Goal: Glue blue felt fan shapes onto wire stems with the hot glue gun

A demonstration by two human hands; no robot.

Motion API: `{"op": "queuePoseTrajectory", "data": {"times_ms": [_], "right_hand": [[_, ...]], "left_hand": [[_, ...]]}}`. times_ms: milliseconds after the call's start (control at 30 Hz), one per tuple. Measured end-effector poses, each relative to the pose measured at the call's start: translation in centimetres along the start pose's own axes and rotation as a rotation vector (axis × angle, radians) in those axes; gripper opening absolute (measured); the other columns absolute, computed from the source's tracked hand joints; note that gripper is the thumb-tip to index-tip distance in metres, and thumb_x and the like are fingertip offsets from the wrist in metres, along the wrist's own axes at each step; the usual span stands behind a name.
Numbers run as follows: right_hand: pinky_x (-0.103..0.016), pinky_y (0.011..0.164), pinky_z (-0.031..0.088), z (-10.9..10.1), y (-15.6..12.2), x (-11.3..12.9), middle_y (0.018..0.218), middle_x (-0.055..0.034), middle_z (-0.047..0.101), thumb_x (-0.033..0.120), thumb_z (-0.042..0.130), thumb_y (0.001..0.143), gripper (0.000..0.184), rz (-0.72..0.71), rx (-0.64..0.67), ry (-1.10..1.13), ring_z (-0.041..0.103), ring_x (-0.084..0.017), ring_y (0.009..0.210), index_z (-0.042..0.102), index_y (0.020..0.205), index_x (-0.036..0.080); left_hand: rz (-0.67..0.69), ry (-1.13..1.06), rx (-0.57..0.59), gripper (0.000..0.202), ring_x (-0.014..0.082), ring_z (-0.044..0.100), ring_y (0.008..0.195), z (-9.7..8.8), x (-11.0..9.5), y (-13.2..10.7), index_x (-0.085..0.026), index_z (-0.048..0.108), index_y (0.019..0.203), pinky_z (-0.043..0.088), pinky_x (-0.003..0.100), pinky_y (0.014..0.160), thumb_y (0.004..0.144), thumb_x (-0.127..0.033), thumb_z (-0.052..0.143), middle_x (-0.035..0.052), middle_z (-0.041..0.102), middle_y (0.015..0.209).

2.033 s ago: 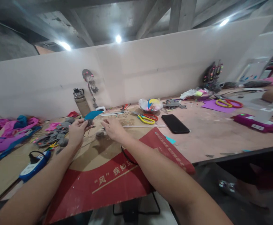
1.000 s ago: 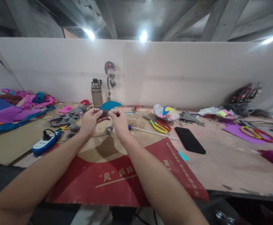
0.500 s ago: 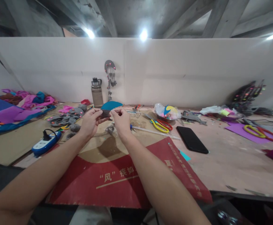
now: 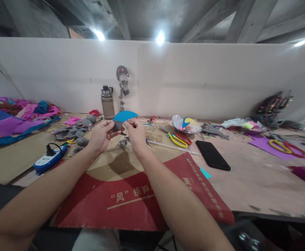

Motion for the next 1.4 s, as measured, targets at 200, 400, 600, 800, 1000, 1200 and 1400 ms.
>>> {"op": "queuePoseTrajectory", "data": {"times_ms": [200, 400, 600, 800, 1000, 1200, 1400], "right_hand": [[-0.022, 0.046, 0.026, 0.1, -0.2, 0.1, 0.062, 0.004, 0.053, 0.033, 0.063, 0.065, 0.017, 0.062, 0.078, 0.135, 0.038, -0.007, 0.051, 0.056, 0.068, 0.018], [-0.022, 0.044, 0.022, 0.3, -0.4, 0.2, 0.059, 0.0068, 0.045, 0.034, 0.067, 0.061, 0.021, 0.111, 0.146, 0.217, 0.03, -0.005, 0.048, 0.053, 0.063, 0.019], [-0.022, 0.043, 0.022, 0.6, -0.9, 0.3, 0.05, 0.008, 0.042, 0.034, 0.069, 0.06, 0.022, 0.208, 0.216, 0.269, 0.028, -0.004, 0.043, 0.053, 0.062, 0.018], [-0.019, 0.041, 0.017, 0.2, -0.5, 0.1, 0.049, 0.0107, 0.033, 0.024, 0.07, 0.057, 0.022, 0.357, 0.211, 0.375, 0.022, -0.002, 0.041, 0.051, 0.066, 0.017], [-0.017, 0.039, 0.018, 0.0, -0.4, 0.1, 0.048, 0.011, 0.032, 0.021, 0.069, 0.06, 0.023, 0.409, 0.212, 0.412, 0.022, -0.002, 0.04, 0.048, 0.068, 0.018], [-0.017, 0.039, 0.017, 0.0, -0.3, 0.2, 0.048, 0.0108, 0.032, 0.022, 0.073, 0.058, 0.026, 0.412, 0.251, 0.475, 0.021, -0.002, 0.04, 0.049, 0.068, 0.018], [-0.02, 0.04, 0.016, 0.1, -0.5, 0.2, 0.048, 0.0096, 0.036, 0.025, 0.074, 0.056, 0.024, 0.339, 0.258, 0.422, 0.02, -0.003, 0.042, 0.054, 0.068, 0.018]], "left_hand": [[-0.099, -0.076, 0.082, 0.011, 0.0129, 0.065, 0.067, -0.1, 0.0, 0.3, -0.011, 0.059, 0.082, 0.054, 0.022, 0.058, 0.078, -0.02, 0.062, 0.0062, 0.067, 0.079], [-0.164, -0.116, 0.035, 0.01, 0.0081, 0.059, 0.057, -0.8, 0.7, 0.9, -0.012, 0.058, 0.076, 0.052, 0.018, 0.052, 0.075, -0.018, 0.066, 0.0022, 0.063, 0.071], [-0.107, -0.087, 0.008, 0.02, 0.006, 0.053, 0.049, -0.5, 1.2, 0.9, -0.012, 0.053, 0.072, 0.045, 0.015, 0.044, 0.07, -0.022, 0.071, -0.001, 0.056, 0.06], [0.122, -0.059, -0.113, 0.023, 0.0084, 0.058, 0.059, -0.3, 0.7, 0.6, -0.014, 0.052, 0.071, 0.051, 0.021, 0.054, 0.062, -0.015, 0.074, -0.0016, 0.058, 0.068], [0.155, -0.021, -0.111, 0.023, 0.009, 0.058, 0.06, -0.3, 0.9, 0.6, -0.014, 0.055, 0.075, 0.051, 0.022, 0.054, 0.062, -0.017, 0.073, -0.001, 0.059, 0.07], [0.121, -0.073, -0.067, 0.02, 0.0067, 0.055, 0.055, -0.5, 1.1, 0.9, -0.014, 0.057, 0.075, 0.047, 0.018, 0.049, 0.064, -0.02, 0.072, -0.0004, 0.059, 0.07], [0.073, -0.06, -0.074, 0.025, 0.0078, 0.055, 0.053, -0.6, 1.0, 0.8, -0.016, 0.054, 0.075, 0.046, 0.018, 0.048, 0.063, -0.024, 0.074, -0.001, 0.06, 0.066]]}}
Point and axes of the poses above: each hand's wrist, its own y-axis towards the middle knuckle, its own z-axis out of the palm, x = y × z, the point moved 1 cm from there along y, towards the middle knuckle
